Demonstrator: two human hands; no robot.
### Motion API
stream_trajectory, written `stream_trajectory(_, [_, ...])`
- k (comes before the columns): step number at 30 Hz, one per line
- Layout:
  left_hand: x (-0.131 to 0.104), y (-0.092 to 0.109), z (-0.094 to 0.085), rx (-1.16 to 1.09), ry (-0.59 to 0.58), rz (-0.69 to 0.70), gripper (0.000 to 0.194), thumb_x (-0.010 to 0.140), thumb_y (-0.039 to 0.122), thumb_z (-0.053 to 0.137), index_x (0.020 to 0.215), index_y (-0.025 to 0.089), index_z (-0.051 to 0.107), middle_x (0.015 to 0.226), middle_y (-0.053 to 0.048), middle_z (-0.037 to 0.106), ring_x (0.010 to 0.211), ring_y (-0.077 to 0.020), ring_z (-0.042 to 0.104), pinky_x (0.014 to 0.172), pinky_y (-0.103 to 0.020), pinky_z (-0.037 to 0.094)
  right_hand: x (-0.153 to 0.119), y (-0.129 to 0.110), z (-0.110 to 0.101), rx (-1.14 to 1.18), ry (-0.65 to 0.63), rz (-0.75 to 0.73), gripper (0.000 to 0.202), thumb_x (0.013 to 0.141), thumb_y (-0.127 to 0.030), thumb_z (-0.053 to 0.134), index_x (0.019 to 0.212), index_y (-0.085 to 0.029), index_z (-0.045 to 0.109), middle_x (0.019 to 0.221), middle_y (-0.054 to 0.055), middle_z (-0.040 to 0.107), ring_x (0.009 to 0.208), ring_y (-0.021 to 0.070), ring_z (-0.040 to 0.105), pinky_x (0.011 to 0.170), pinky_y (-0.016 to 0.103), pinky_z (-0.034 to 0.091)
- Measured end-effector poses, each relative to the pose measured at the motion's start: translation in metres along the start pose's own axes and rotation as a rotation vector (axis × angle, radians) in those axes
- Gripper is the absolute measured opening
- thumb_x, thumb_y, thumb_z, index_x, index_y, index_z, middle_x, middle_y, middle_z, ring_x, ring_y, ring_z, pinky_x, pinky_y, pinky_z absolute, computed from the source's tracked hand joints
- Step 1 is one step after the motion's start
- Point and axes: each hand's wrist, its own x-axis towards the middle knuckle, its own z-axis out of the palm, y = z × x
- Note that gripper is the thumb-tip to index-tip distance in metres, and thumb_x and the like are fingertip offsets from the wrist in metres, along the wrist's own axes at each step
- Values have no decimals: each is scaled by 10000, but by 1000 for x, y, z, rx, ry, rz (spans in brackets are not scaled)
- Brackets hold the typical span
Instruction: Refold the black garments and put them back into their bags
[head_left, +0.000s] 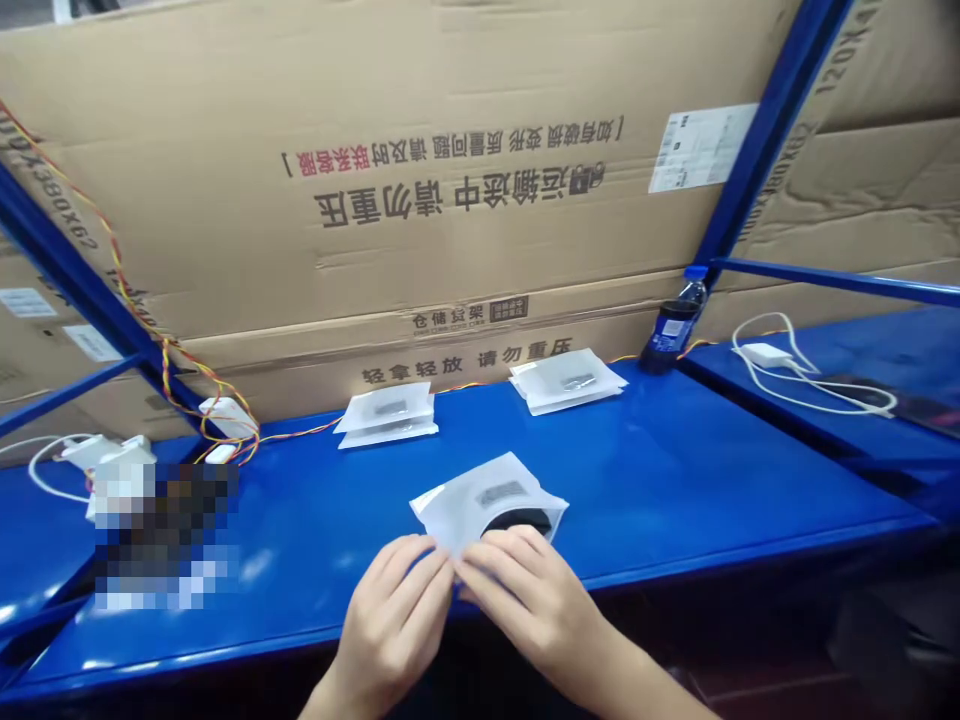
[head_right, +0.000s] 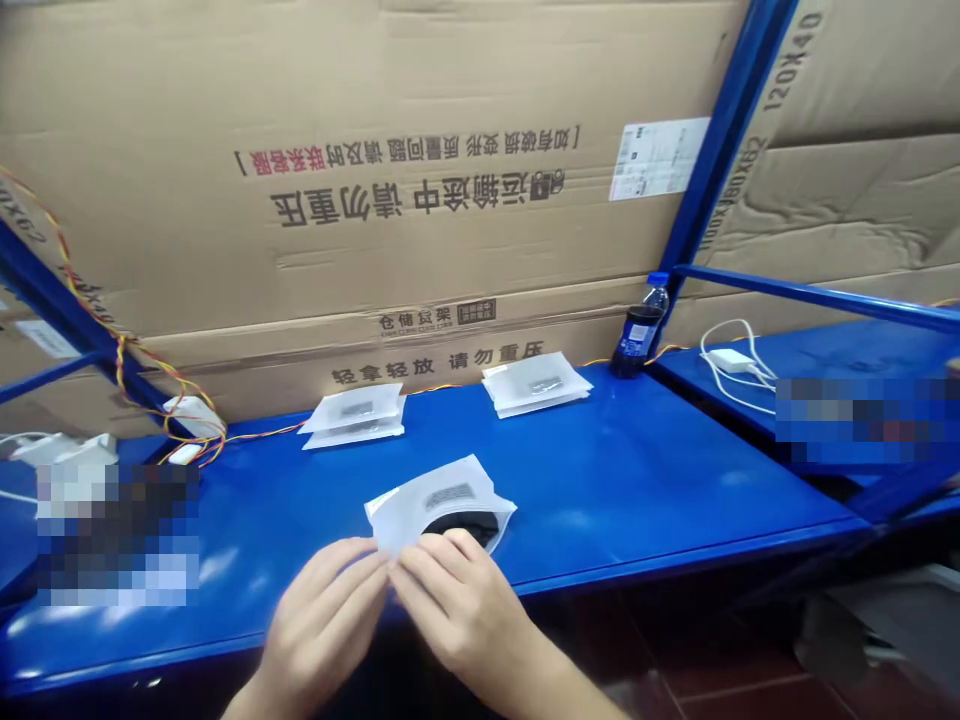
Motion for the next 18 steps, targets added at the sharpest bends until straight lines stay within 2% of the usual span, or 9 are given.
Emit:
stream_trajectory(4, [10, 8, -2, -75, 13, -71, 183, 952, -5, 611, 1010, 145, 699, 875, -63, 800, 834, -203, 746, 806, -369, 586, 3, 3, 3, -21, 28, -89, 229, 1036, -74, 513, 1021, -104, 740, 908, 95, 793, 848, 191, 680, 708, 340, 503])
stream_trajectory(8, [6, 6, -21, -37, -21, -84, 180, 970, 2, 601, 1008, 149, 698, 881, -57, 801, 863, -207, 750, 843, -380, 543, -12, 30, -9, -69, 30, -166, 186, 1016, -62, 558, 1041, -116, 734, 956, 98, 807, 872, 198, 700, 701, 345, 499])
stream_trajectory(11, [-2, -2, -32, -6, 8, -116, 177, 970, 1, 611, 1001, 152, 699, 872, -63, 796, 844, -210, 736, 810, -369, 530, -30, 62, -21, -139, 50, -95, 176, 980, -41, 617, 1095, -135, 712, 970, 101, 807, 855, 214, 701, 705, 354, 509])
stream_trajectory(13, [-9, -7, -33, -18, 18, -150, 178, 972, 7, 610, 1003, 153, 706, 883, -73, 796, 795, -201, 721, 751, -346, 534, -41, 78, -30, -184, 29, -38, 216, 944, -12, 651, 1111, -139, 702, 967, 104, 802, 844, 223, 698, 717, 361, 525])
stream_trajectory(16, [-20, -13, -27, -90, 52, -187, 205, 968, 12, 614, 1056, 163, 721, 943, -90, 807, 802, -200, 745, 697, -309, 560, -46, 82, -39, -191, -12, 23, 270, 920, -8, 657, 1145, -151, 696, 976, 106, 792, 889, 242, 710, 779, 388, 570])
stream_trajectory(18, [-25, -18, -20, -147, 87, -208, 235, 961, 13, 626, 1101, 174, 724, 1005, -99, 816, 881, -213, 778, 730, -299, 600, -42, 74, -39, -164, -73, 84, 327, 930, -72, 651, 1244, -158, 676, 1105, 133, 782, 1042, 278, 716, 889, 436, 595])
